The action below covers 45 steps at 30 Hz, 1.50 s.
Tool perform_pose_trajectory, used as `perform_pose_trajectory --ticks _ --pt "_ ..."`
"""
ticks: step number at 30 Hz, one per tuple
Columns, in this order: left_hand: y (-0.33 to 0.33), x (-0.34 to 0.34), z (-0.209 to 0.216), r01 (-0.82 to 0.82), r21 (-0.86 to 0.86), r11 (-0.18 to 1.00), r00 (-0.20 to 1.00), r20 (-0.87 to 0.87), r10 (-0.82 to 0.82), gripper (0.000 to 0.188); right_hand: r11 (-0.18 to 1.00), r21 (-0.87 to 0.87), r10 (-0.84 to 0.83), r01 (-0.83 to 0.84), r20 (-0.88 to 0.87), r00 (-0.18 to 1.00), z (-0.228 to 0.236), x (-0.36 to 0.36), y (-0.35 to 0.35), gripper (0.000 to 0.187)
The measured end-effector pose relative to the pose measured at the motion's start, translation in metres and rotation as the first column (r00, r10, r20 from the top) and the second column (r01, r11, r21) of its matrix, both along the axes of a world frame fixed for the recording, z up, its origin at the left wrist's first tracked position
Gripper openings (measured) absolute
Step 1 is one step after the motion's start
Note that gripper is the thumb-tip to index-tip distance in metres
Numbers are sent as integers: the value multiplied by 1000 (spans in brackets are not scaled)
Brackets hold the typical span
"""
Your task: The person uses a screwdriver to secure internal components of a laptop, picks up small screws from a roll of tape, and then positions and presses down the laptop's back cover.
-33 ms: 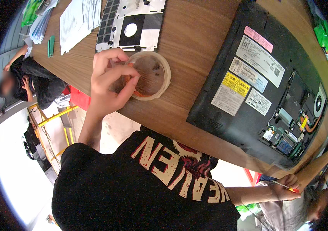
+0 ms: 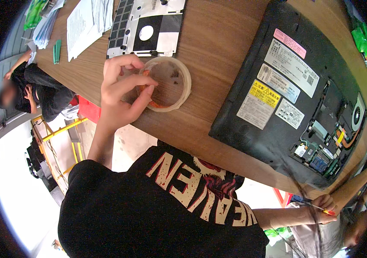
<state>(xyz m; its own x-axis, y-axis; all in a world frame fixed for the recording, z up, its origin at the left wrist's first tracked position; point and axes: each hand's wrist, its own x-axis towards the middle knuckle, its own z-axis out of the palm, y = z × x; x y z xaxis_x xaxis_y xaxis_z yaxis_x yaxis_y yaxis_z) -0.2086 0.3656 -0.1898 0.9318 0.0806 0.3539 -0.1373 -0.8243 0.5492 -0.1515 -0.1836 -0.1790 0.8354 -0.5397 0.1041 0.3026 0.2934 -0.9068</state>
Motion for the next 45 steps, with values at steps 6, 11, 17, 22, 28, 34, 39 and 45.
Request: perform_pose_trajectory --ticks 6,11,17,22,28,34,39,45 --pt "2 3 -4 -35 68 997 996 87 29 22 973 76 212 -218 76 974 -1 2 -5 54" --pt "2 9 -8 -136 158 978 982 149 112 19 991 84 104 -106 21 994 1 2 -3 54" --pt "0 12 -14 -128 233 964 980 180 87 17 999 46 29 -28 -20 999 0 1 -1 54" --pt "2 11 -11 -87 224 971 987 155 53 18 974 143 170 -174 42 985 -2 0 -4 53" --pt "-2 13 -9 -46 168 985 992 127 25 24 986 103 130 -129 1 992 -2 0 -5 53" --pt "-2 16 -9 -27 195 980 996 90 9 25 951 77 295 -301 79 952 -10 -3 -31 54" --pt "-1 14 -9 -36 168 985 995 93 20 22 988 79 131 -129 -20 991 -8 -5 -25 53" --pt "-2 12 -7 -61 155 986 997 64 52 21 987 127 110 -103 -49 993 4 0 3 53"
